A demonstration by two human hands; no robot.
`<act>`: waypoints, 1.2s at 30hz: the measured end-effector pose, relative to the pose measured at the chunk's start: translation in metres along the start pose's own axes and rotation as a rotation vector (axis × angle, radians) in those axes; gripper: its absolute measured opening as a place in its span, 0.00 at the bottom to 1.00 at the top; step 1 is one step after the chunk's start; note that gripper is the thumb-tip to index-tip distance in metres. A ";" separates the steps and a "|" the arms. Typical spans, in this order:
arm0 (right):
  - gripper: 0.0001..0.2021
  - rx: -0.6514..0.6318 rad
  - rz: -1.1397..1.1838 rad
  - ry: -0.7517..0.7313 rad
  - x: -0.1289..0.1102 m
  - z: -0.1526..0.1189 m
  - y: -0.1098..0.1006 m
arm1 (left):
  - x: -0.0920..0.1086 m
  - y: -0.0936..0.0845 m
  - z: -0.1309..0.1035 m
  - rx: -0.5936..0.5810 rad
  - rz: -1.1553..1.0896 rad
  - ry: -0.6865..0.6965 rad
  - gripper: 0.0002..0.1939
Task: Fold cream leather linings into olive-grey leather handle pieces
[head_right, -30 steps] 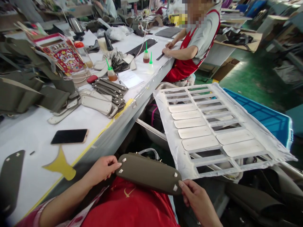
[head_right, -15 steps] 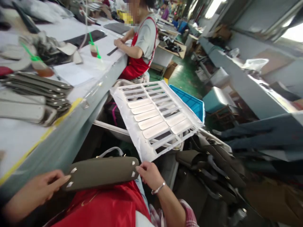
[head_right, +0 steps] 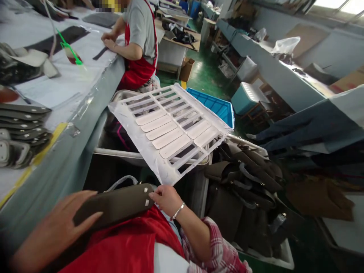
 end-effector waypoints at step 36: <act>0.14 0.071 -0.457 -0.186 -0.014 0.001 -0.013 | 0.082 0.075 0.064 -0.221 -0.028 0.209 0.33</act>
Point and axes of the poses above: each hand's wrist, its own z-axis towards the middle knuckle, its own y-axis out of the palm, x = y × z, the point moved 1 cm from there along z, towards the middle knuckle, and after that the axes turned 3 degrees about -z, right-handed, at the moved point
